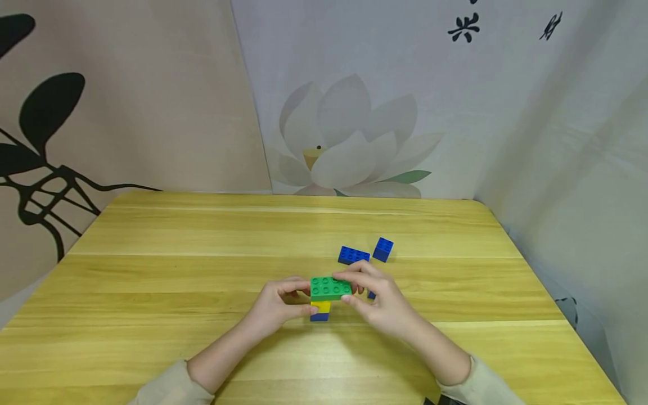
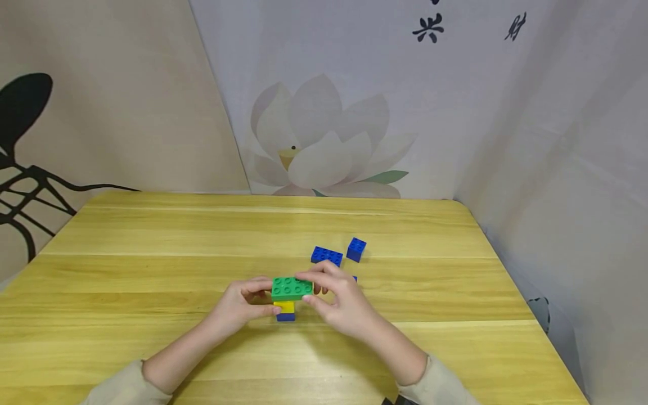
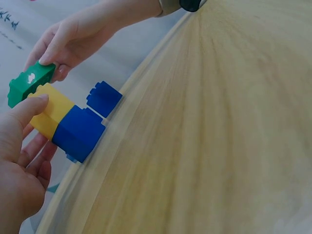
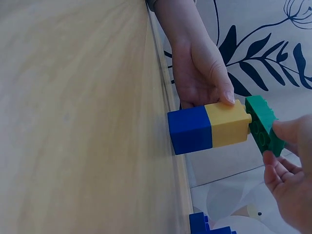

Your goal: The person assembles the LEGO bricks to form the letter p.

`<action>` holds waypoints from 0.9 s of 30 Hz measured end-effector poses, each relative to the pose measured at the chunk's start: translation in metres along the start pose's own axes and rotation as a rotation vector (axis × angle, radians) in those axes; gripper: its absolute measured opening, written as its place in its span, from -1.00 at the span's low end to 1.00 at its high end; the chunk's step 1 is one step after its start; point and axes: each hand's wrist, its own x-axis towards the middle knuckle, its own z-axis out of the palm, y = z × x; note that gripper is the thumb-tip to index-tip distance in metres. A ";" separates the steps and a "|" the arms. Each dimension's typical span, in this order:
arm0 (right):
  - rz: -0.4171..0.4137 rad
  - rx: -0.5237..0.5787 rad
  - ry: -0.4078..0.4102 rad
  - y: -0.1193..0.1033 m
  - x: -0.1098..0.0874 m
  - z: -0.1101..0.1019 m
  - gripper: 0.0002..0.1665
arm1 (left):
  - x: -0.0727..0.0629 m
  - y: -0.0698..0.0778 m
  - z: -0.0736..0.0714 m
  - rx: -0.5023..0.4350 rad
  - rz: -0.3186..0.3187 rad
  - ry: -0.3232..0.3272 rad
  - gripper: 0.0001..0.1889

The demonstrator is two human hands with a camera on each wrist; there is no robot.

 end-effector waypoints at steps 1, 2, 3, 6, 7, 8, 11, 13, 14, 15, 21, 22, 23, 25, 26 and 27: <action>0.002 0.000 -0.003 0.001 0.000 0.000 -0.59 | 0.000 0.000 0.000 0.000 0.000 -0.001 -0.64; 0.006 0.001 -0.006 0.001 0.000 0.000 -0.59 | 0.000 0.000 0.000 0.000 0.000 -0.001 -0.64; 0.011 0.001 -0.009 0.001 0.000 0.001 -0.58 | 0.000 0.000 0.000 0.000 0.000 -0.001 -0.64; 0.022 -0.002 -0.015 0.002 -0.001 0.001 -0.58 | 0.000 0.000 0.000 0.001 -0.004 -0.002 -0.64; 0.023 -0.004 -0.017 0.003 -0.001 0.001 -0.58 | 0.000 -0.001 0.000 0.002 -0.006 -0.001 -0.64; 0.022 -0.007 -0.018 0.003 -0.001 0.001 -0.58 | 0.000 -0.001 0.000 0.002 -0.008 0.000 -0.64; 0.006 -0.021 -0.022 0.003 -0.001 0.001 -0.59 | 0.000 -0.001 0.001 0.002 -0.014 0.001 -0.64; -0.009 -0.029 -0.027 0.003 -0.001 0.000 -0.59 | 0.000 -0.001 0.000 0.001 -0.018 0.001 -0.65; -0.017 -0.034 -0.030 0.003 -0.001 0.000 -0.59 | 0.000 -0.001 0.001 -0.001 -0.020 0.001 -0.65; -0.027 -0.041 -0.034 0.003 -0.001 0.000 -0.59 | 0.000 0.000 0.001 -0.004 -0.021 0.001 -0.65; -0.080 -0.074 -0.078 0.003 0.002 -0.003 -0.56 | 0.000 0.000 0.000 -0.010 -0.021 -0.003 -0.64; -0.082 -0.080 -0.086 0.003 0.003 -0.004 -0.56 | 0.000 -0.001 0.000 -0.010 -0.019 -0.004 -0.64; -0.082 -0.086 -0.096 0.003 0.003 -0.004 -0.55 | 0.000 -0.001 0.000 -0.010 -0.018 -0.005 -0.64; -0.081 -0.097 -0.109 0.003 0.004 -0.005 -0.54 | 0.000 -0.001 -0.001 -0.011 -0.015 -0.008 -0.64; -0.078 -0.101 -0.115 0.003 0.004 -0.006 -0.53 | 0.001 -0.001 -0.001 -0.010 -0.015 -0.009 -0.64; -0.076 -0.103 -0.121 0.002 0.004 -0.006 -0.52 | 0.001 -0.001 -0.001 -0.010 -0.015 -0.009 -0.64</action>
